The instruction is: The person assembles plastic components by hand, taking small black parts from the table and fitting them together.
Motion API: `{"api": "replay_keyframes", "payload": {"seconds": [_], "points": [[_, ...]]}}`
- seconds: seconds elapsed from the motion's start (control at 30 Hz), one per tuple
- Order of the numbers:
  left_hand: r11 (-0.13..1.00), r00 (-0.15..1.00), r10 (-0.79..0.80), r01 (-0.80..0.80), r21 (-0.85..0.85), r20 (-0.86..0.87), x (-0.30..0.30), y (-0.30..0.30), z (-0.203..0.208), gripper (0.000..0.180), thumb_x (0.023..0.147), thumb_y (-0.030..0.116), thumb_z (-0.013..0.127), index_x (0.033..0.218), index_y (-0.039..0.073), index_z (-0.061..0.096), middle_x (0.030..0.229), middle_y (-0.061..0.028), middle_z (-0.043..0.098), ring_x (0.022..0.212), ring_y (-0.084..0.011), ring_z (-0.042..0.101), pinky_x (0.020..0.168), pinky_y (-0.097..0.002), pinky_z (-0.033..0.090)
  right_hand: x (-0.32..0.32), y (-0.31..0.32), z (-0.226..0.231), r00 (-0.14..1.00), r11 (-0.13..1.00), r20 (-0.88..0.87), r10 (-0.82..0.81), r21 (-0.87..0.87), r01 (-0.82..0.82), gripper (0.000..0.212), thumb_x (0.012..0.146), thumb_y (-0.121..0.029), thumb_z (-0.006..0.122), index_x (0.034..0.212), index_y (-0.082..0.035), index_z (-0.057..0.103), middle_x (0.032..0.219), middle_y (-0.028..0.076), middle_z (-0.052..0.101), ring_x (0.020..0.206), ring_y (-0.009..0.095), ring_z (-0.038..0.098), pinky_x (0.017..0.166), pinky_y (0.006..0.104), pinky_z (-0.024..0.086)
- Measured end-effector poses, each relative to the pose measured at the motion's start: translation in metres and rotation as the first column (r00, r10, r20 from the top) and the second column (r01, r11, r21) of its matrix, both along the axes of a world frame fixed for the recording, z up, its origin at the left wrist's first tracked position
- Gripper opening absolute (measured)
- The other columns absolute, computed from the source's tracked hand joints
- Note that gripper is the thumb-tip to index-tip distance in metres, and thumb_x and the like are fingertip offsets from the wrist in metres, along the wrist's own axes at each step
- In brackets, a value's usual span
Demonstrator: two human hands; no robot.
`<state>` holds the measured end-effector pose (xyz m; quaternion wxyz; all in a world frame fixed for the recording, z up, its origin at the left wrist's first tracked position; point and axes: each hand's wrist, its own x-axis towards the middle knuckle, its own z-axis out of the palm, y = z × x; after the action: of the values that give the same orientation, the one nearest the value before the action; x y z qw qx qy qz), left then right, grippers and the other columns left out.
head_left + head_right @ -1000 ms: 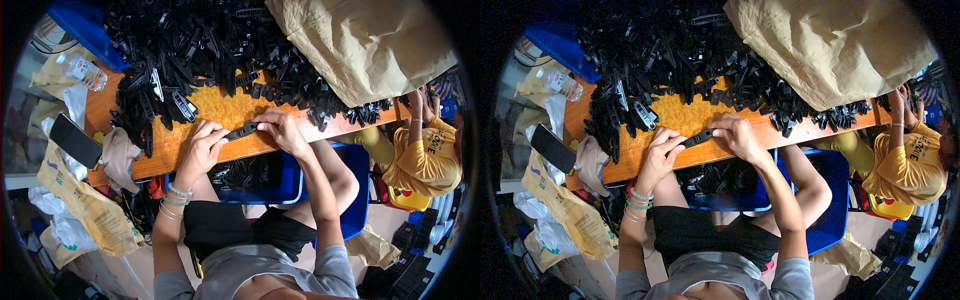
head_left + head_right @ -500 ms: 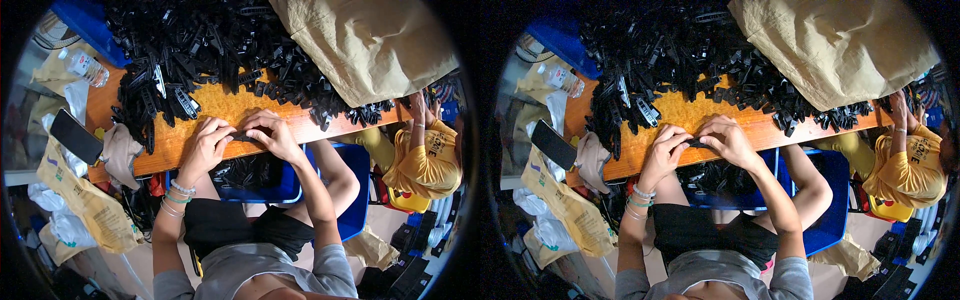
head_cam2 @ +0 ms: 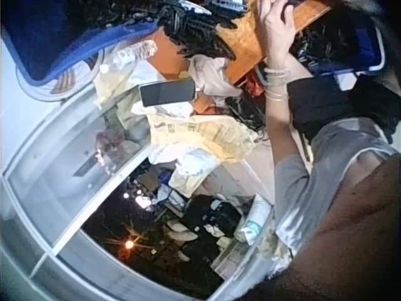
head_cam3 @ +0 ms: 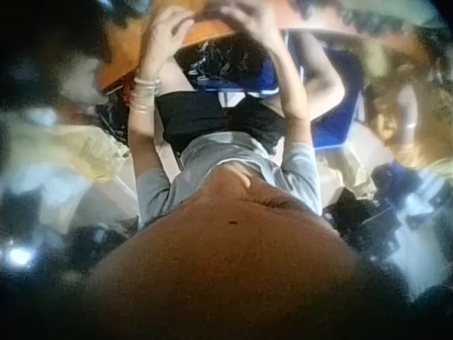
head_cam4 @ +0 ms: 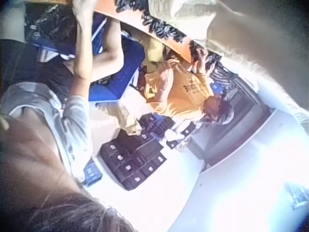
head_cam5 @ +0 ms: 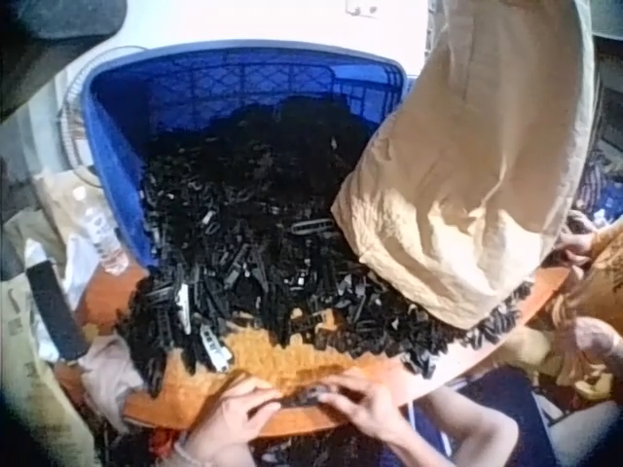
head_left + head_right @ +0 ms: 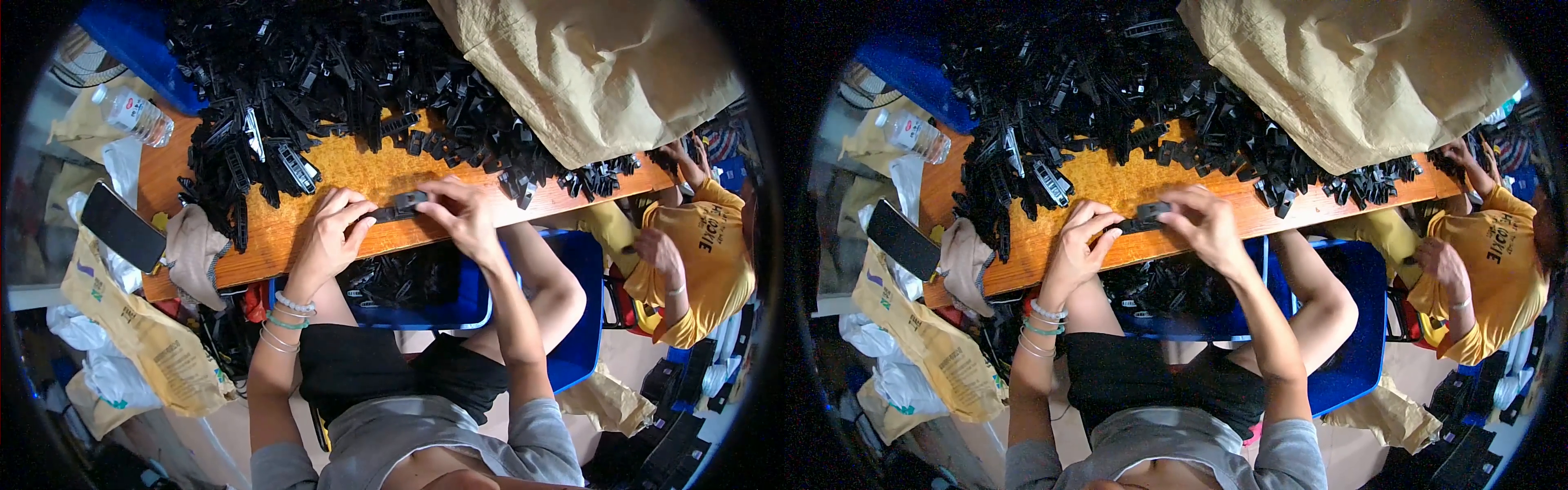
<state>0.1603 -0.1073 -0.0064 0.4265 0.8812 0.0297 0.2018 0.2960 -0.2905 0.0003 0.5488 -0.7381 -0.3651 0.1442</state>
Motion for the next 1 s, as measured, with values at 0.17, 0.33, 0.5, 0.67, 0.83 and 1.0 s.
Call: {"api": "replay_keyframes", "payload": {"seconds": [0.17, 0.33, 0.5, 0.67, 0.83, 1.0], "points": [[1.0, 1.0, -0.003, 0.003, -0.008, 0.0, -0.002, 0.001, 0.0, 0.016, 0.083, -0.001, 0.067, 0.098, -0.005, 0.067, 0.093, -0.0119, 0.059, 0.088, -0.0274, 0.057, 0.079, -0.0354, 0.048, 0.005, -0.018, 0.001, 0.999, 0.978, 0.016, 0.044, -0.207, -0.039, 0.023, 0.079, -0.004, 0.076, 0.1, 0.004, 0.071, 0.083, 0.007, 0.063, 0.076, 0.015, 0.057, 0.07, 0.027, 0.045], [1.0, 1.0, -0.019, 0.019, -0.005, -0.015, 0.0, -0.002, 0.001, 0.015, 0.082, -0.002, 0.066, 0.097, -0.006, 0.066, 0.093, -0.0123, 0.057, 0.088, -0.0275, 0.056, 0.079, -0.0361, 0.047, 0.006, -0.009, -0.007, 0.995, 0.998, 0.081, 0.057, -0.043, -0.054, 0.018, 0.077, -0.001, 0.073, 0.095, 0.002, 0.071, 0.084, 0.011, 0.062, 0.084, 0.025, 0.057, 0.079, 0.0334, 0.046], [0.998, 0.999, -0.055, 0.055, 0.041, 0.001, 0.003, -0.009, 0.0, 0.015, 0.082, -0.002, 0.066, 0.097, -0.005, 0.067, 0.092, -0.0112, 0.059, 0.087, -0.0259, 0.056, 0.08, -0.0345, 0.047, -0.006, 0.011, -0.009, 0.963, 0.992, 0.239, 0.127, -0.048, -0.119, 0.01, 0.079, 0.0, 0.071, 0.089, 0.003, 0.071, 0.091, 0.01, 0.062, 0.091, 0.026, 0.059, 0.083, 0.0344, 0.047], [1.0, 0.999, -0.022, 0.022, 0.01, 0.038, -0.002, -0.012, -0.005, 0.015, 0.082, 0.0, 0.066, 0.097, -0.004, 0.067, 0.093, -0.011, 0.06, 0.088, -0.0263, 0.057, 0.08, -0.0343, 0.047, -0.005, 0.011, -0.016, 0.995, 0.997, 0.056, 0.078, 0.01, -0.079, 0.012, 0.081, -0.002, 0.07, 0.092, 0.003, 0.07, 0.093, 0.013, 0.064, 0.096, 0.028, 0.061, 0.087, 0.0351, 0.048], [1.0, 0.999, -0.019, 0.018, 0.01, 0.047, 0.001, -0.012, -0.003, 0.015, 0.083, 0.001, 0.066, 0.097, -0.004, 0.067, 0.093, -0.0116, 0.06, 0.089, -0.0276, 0.058, 0.08, -0.035, 0.047, 0.001, 0.018, -0.009, 0.984, 0.987, 0.096, 0.15, -0.075, -0.144, 0.012, 0.082, -0.002, 0.069, 0.093, 0.002, 0.067, 0.093, 0.013, 0.065, 0.094, 0.026, 0.062, 0.085, 0.0342, 0.048], [1.0, 0.998, -0.023, 0.022, 0.021, 0.061, 0.0, -0.009, -0.006, 0.015, 0.083, 0.001, 0.066, 0.098, -0.004, 0.066, 0.094, -0.0125, 0.06, 0.09, -0.0283, 0.058, 0.082, -0.0354, 0.048, -0.01, 0.025, 0.006, 0.961, 0.987, -0.247, 0.125, -0.063, -0.145, 0.012, 0.082, -0.002, 0.068, 0.092, 0.004, 0.065, 0.089, 0.017, 0.064, 0.086, 0.032, 0.062, 0.08, 0.0388, 0.049]]}}
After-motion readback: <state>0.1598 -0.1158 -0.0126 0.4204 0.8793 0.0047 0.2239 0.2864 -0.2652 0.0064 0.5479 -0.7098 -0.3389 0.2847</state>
